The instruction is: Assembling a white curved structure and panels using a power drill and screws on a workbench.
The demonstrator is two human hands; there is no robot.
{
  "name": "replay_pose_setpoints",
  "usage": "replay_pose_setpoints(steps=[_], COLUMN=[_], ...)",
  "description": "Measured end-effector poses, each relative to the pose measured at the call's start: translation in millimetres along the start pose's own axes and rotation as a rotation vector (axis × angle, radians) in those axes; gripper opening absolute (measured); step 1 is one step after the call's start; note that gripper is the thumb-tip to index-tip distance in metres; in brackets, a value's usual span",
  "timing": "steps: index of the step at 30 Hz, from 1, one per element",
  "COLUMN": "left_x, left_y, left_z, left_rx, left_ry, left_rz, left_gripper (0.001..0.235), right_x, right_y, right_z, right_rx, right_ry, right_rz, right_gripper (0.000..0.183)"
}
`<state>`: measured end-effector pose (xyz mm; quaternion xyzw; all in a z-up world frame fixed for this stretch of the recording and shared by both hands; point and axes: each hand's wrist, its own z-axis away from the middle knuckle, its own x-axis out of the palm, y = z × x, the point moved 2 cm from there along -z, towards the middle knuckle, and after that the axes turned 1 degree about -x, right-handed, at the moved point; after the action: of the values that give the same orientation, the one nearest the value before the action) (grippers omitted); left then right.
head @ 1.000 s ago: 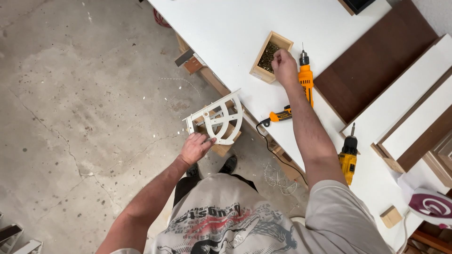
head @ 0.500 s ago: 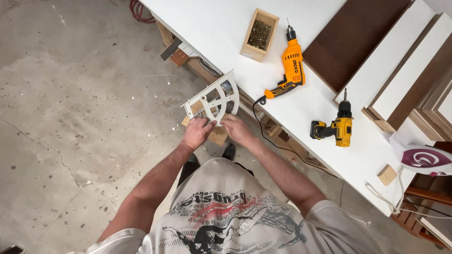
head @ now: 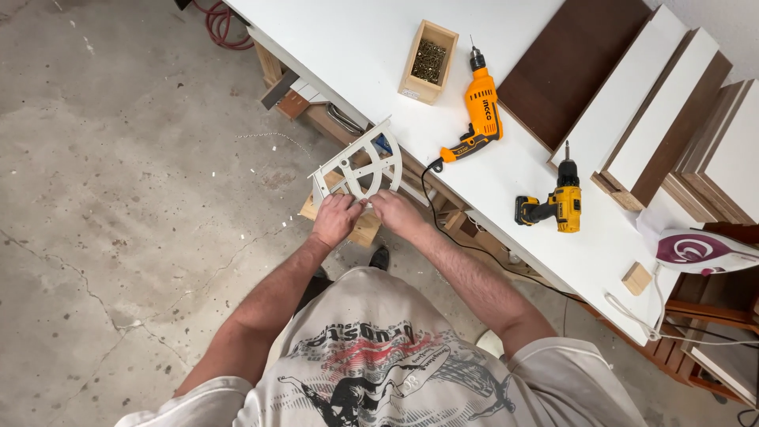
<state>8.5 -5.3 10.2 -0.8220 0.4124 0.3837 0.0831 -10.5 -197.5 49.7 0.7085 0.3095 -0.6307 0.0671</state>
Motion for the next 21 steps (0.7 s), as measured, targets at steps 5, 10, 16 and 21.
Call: replay_pose_setpoints(steps=[5, 10, 16, 21], left_x=[-1, 1, -2, -10], left_y=[1, 1, 1, 3], left_z=[-1, 2, 0, -6], left_rx=[0.0, 0.003, 0.007, 0.011], left_ry=[0.009, 0.011, -0.009, 0.007], left_rz=[0.003, 0.006, -0.002, -0.011], left_gripper=[0.012, 0.014, 0.013, 0.015], right_x=[-3, 8, 16, 12], right_y=[-10, -6, -15, -26], right_z=[-3, -5, -4, -4], right_rx=[0.025, 0.015, 0.058, 0.168], right_ry=[0.007, 0.023, 0.104, 0.177], right_rz=[0.09, 0.292, 0.423, 0.431], right_gripper=[0.016, 0.025, 0.025, 0.024])
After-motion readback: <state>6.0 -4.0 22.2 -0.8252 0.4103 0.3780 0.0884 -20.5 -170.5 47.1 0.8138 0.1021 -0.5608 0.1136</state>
